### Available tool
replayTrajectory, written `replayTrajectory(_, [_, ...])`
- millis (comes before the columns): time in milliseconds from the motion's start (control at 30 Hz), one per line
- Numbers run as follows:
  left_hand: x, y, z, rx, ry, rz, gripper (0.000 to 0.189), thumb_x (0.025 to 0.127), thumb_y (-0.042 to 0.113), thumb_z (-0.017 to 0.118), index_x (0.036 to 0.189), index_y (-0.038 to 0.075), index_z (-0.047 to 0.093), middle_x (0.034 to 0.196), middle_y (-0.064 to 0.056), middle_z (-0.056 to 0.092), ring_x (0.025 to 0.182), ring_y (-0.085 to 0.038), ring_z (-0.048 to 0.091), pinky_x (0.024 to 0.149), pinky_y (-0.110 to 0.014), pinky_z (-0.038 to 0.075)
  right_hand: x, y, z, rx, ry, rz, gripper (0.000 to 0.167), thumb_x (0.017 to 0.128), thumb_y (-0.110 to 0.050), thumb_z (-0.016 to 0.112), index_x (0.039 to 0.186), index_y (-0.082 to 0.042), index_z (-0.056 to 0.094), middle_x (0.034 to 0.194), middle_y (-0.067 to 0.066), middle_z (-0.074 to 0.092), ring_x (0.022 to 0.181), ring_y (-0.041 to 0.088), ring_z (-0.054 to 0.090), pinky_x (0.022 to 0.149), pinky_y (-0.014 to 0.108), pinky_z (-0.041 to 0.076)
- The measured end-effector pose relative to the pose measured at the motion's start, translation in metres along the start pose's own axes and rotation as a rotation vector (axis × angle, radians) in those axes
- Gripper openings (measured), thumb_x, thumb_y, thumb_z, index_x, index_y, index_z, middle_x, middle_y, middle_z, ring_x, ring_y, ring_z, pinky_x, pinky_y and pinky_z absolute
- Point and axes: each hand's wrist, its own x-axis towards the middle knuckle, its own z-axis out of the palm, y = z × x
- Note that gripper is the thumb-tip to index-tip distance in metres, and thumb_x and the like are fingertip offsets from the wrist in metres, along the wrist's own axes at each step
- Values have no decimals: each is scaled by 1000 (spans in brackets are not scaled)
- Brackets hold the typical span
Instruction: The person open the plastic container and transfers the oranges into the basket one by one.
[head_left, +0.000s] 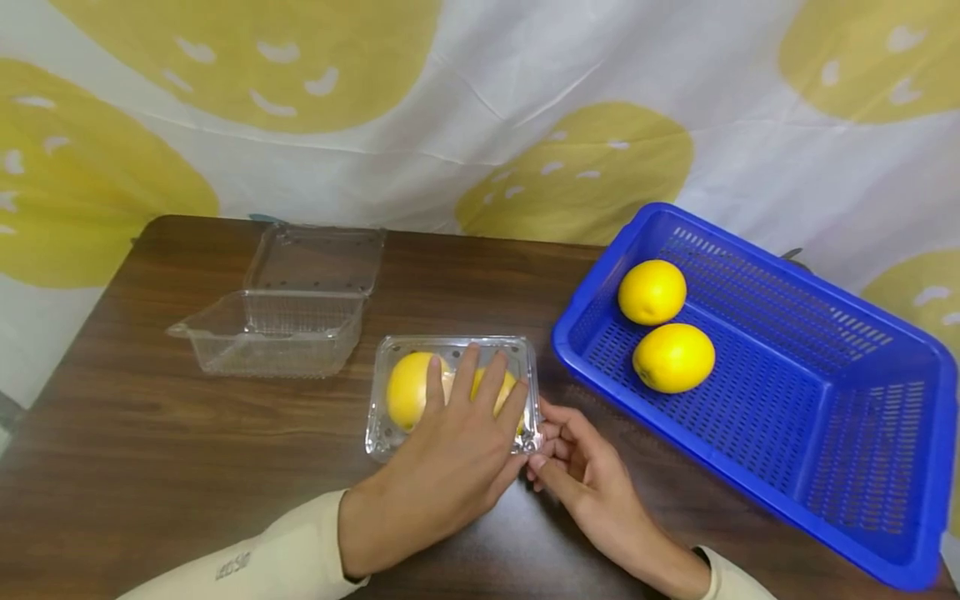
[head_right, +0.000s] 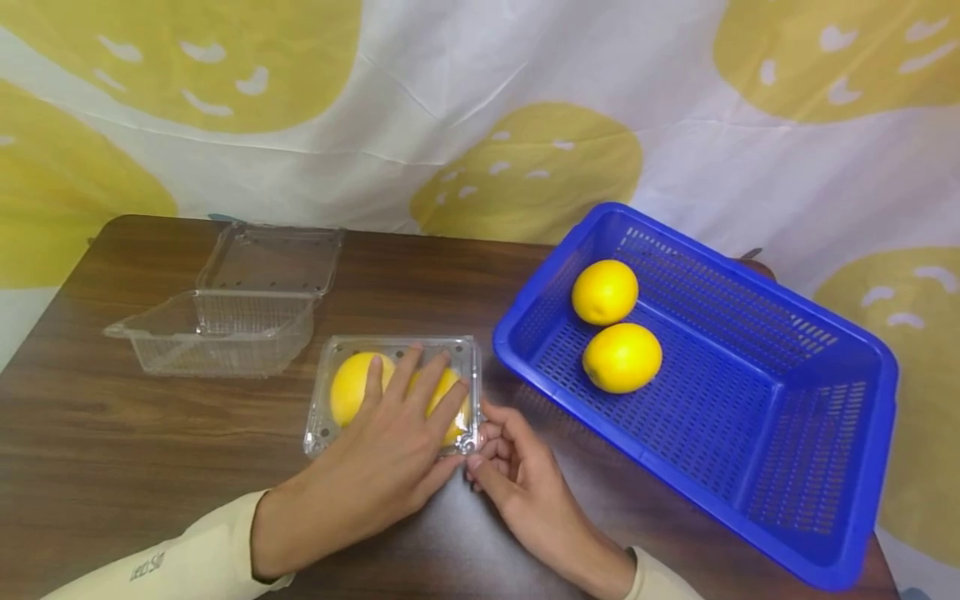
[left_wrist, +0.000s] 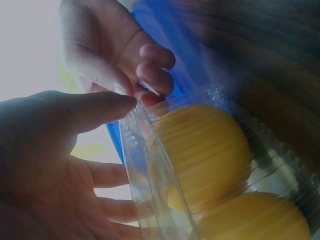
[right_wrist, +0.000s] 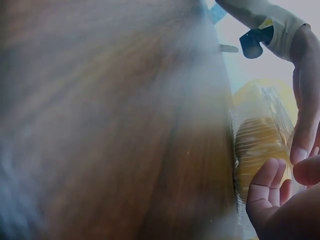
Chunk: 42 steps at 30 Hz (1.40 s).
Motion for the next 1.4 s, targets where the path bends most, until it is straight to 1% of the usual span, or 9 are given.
replayTrajectory(300, [8, 0, -5, 91, 54, 51, 69, 99, 63, 71, 138, 6, 71, 146, -21, 64, 136, -46, 61, 106, -65, 59, -1, -1, 6, 20, 44, 43, 50, 104, 16, 56, 152, 13, 46, 105, 18, 63, 84, 15, 67, 68, 28, 63])
replayTrajectory(400, [12, -1, -6, 96, 32, 74, 65, 99, 59, 71, 142, 10, 70, 149, -19, 62, 139, -45, 58, 107, -65, 58, 0, -1, 8, 25, 59, 61, 47, 105, 15, 56, 151, 15, 47, 103, 16, 64, 82, 14, 66, 67, 27, 63])
replayTrajectory(567, [20, -4, -8, 76, -37, 110, 65, 98, 59, 71, 147, 17, 69, 158, -19, 57, 145, -44, 53, 110, -67, 55, -1, -1, 8, 31, 78, 71, 42, 103, 16, 54, 145, 18, 51, 104, 16, 65, 81, 14, 65, 65, 26, 62])
replayTrajectory(700, [25, -6, -10, 86, -46, 133, 64, 96, 64, 71, 137, 14, 75, 157, -18, 58, 144, -45, 54, 109, -66, 57, -2, -1, 8, 51, 96, 98, 38, 102, 17, 53, 140, 19, 51, 107, 18, 64, 82, 14, 65, 65, 26, 62])
replayTrajectory(833, [28, -6, -13, 104, -49, 155, 61, 98, 63, 68, 129, 11, 78, 153, -19, 61, 140, -47, 58, 107, -64, 60, -2, -1, 9, 71, 109, 123, 36, 100, 17, 53, 136, 19, 50, 108, 18, 63, 81, 15, 65, 65, 25, 61])
replayTrajectory(1067, [32, -2, -16, 113, -95, 163, 60, 103, 52, 68, 136, 2, 75, 155, -27, 60, 138, -49, 62, 103, -60, 63, 0, -1, 11, 59, 133, 128, 32, 100, 17, 53, 132, 16, 52, 106, 17, 64, 77, 15, 63, 63, 24, 58])
replayTrajectory(1200, [31, 1, -14, 182, -61, 181, 65, 103, 54, 68, 138, 0, 73, 152, -28, 62, 134, -46, 67, 98, -56, 66, 1, 1, 12, 54, 147, 111, 32, 98, 18, 53, 130, 15, 53, 104, 14, 66, 75, 13, 63, 61, 23, 57])
replayTrajectory(1300, [31, 0, -12, 199, -29, 199, 61, 104, 50, 66, 138, 0, 74, 150, -28, 64, 133, -45, 68, 98, -56, 66, 1, 1, 12, 55, 155, 107, 32, 97, 18, 54, 129, 14, 54, 104, 12, 67, 74, 12, 62, 60, 22, 55])
replayTrajectory(1400, [31, -1, -11, 189, -24, 220, 55, 107, 43, 62, 138, 0, 75, 150, -28, 64, 134, -46, 67, 99, -56, 65, 2, 1, 12, 62, 163, 105, 32, 96, 19, 55, 128, 14, 53, 103, 11, 67, 73, 11, 61, 59, 22, 54])
